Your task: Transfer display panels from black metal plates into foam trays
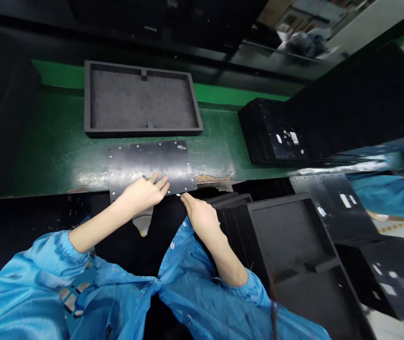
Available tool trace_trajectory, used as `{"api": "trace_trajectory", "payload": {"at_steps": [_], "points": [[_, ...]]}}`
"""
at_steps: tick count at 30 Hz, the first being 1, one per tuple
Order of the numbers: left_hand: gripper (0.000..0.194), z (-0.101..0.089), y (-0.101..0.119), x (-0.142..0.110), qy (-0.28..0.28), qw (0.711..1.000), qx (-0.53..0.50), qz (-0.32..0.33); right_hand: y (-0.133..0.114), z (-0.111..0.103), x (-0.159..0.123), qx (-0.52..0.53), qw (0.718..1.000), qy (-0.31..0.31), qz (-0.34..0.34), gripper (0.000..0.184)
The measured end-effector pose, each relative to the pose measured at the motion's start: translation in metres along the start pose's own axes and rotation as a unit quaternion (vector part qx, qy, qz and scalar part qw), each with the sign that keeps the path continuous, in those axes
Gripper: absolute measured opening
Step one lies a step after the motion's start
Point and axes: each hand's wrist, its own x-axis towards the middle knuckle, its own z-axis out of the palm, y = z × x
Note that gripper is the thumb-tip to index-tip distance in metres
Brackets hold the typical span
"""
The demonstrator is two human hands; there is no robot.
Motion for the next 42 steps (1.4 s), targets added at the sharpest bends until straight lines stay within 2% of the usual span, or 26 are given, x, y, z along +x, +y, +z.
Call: {"api": "trace_trajectory", "payload": {"at_steps": [3, 5, 9, 11, 14, 17, 21, 27, 33, 39, 42], "points": [[0.040, -0.001, -0.010, -0.006, 0.025, 0.996, -0.074, -0.034, 0.011, 0.027, 0.000, 0.101, 0.994, 0.046, -0.021, 0.032], [0.046, -0.001, -0.017, -0.010, 0.048, 0.991, -0.101, -0.066, 0.020, 0.050, 0.003, 0.211, 0.974, 0.075, -0.046, 0.036], [0.050, 0.010, -0.028, -0.014, 0.076, 0.987, -0.106, -0.089, 0.030, 0.094, 0.011, 0.435, 0.894, 0.095, -0.047, 0.045], [0.056, 0.018, -0.028, -0.013, 0.074, 0.986, -0.115, -0.096, 0.030, 0.111, 0.013, 0.501, 0.859, 0.102, -0.029, 0.047], [0.071, 0.028, -0.022, -0.009, 0.065, 0.983, -0.132, -0.108, 0.027, 0.127, 0.015, 0.551, 0.825, 0.122, -0.011, 0.048], [0.079, 0.032, -0.012, -0.001, 0.058, 0.982, -0.144, -0.110, 0.026, 0.134, 0.015, 0.578, 0.805, 0.135, 0.007, 0.050], [0.081, 0.032, 0.003, 0.020, 0.039, 0.984, -0.155, -0.075, 0.027, 0.137, 0.018, 0.603, 0.783, 0.150, 0.032, 0.054], [0.066, 0.038, 0.020, 0.052, 0.037, 0.991, -0.130, -0.021, 0.034, 0.147, 0.025, 0.626, 0.762, 0.160, 0.056, 0.057], [0.079, 0.040, 0.019, 0.057, 0.016, 0.993, -0.118, 0.000, 0.036, 0.148, 0.029, 0.643, 0.748, 0.147, 0.072, 0.057], [0.091, 0.033, 0.015, 0.060, -0.003, 0.993, -0.118, 0.017, 0.043, 0.144, 0.036, 0.671, 0.721, 0.149, 0.083, 0.055], [0.085, 0.030, 0.013, 0.059, 0.005, 0.992, -0.123, 0.026, 0.050, 0.144, 0.042, 0.678, 0.712, 0.158, 0.095, 0.055]]}}
